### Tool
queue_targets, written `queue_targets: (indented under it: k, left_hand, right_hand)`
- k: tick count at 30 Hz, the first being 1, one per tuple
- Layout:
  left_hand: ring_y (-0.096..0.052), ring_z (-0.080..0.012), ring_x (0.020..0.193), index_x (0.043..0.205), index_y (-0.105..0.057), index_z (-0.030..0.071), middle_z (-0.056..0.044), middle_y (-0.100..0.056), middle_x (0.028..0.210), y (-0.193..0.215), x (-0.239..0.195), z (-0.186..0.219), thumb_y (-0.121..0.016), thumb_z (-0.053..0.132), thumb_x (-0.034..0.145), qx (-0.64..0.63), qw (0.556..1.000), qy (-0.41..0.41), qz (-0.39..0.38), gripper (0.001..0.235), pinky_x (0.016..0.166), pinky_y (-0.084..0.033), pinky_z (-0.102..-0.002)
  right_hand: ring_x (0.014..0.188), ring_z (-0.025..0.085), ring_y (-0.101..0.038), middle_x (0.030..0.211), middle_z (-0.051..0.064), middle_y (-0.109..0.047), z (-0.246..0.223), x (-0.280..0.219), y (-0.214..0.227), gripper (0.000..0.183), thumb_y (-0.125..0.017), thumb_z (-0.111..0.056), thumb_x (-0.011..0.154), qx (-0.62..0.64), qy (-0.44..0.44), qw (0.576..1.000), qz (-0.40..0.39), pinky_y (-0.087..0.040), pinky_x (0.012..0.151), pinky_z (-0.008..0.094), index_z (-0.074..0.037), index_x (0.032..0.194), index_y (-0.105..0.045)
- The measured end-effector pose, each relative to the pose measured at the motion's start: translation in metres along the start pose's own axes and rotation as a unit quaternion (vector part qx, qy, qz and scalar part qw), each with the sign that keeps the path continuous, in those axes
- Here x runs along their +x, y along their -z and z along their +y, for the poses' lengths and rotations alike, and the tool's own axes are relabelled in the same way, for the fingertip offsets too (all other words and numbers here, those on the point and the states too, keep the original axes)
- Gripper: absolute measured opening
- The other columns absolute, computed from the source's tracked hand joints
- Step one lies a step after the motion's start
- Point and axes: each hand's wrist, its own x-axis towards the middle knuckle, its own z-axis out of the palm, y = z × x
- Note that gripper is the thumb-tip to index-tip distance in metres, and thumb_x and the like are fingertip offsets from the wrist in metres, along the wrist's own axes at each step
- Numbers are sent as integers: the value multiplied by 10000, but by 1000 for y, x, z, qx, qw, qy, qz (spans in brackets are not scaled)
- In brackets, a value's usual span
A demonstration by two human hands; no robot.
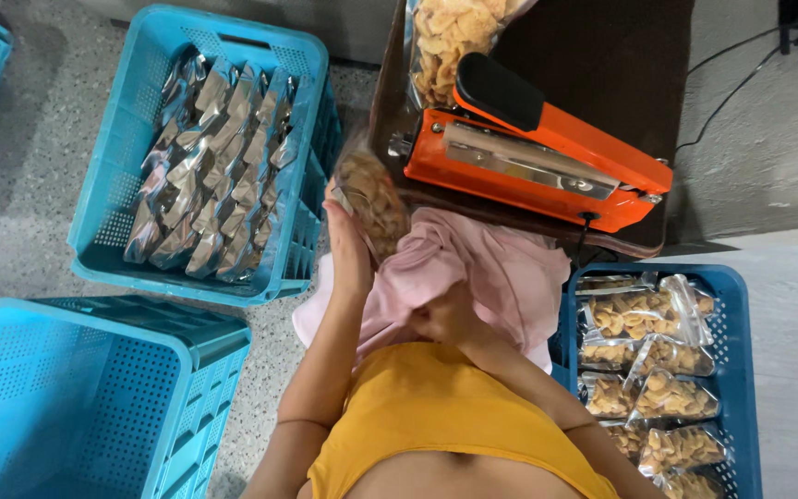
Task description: The person sits on the floor and uses a pink cloth to wipe the exterior of clear plastic bags filled with snacks. They then place the cleaned bags into a blue basket.
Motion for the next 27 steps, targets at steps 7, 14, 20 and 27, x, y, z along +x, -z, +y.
queue_targets:
  k: [7,14,20,27]
  left_hand:
    - [-303,-284,1582,1639,-235,50,-157,-324,1672,-18,-38,5,-397,808,985,121,985,-35,-114,1015,1317,-261,-452]
    - [-462,-263,1458,1565,-424,2,-152,-495,1510,-16,-38,11,-587,817,892,146,987,-51,-47,1070,1260,-347,-421]
    - [-504,-239,1373,1450,-485,-33,-115,-524,1455,-11,-5,33,-662,723,908,47,987,-150,43,946,1221,-362,-420]
    - [-607,-217,1222,1295,-676,-39,-107,-636,1282,-15,98,83,-638,493,1049,146,934,-325,-22,588,1209,-421,-403]
  right_hand:
    - [779,206,-679,994,107,-668,19,24,-12,649,-838,-165,873,88,-205,975,-10,-545,637,329,-41,1412,-497]
    - [788,212,-677,1007,114,-668,3,37,-20,650,-834,-167,875,19,-217,976,0,-545,646,335,-39,1416,-498]
    - [796,218,-675,1018,119,-668,-5,27,-27,650,-831,-168,877,-62,-154,984,-61,-544,654,340,-36,1420,-498]
    - [806,224,-673,1032,126,-668,8,25,-33,650,-827,-169,880,-66,-164,978,-112,-544,663,346,-33,1424,-499]
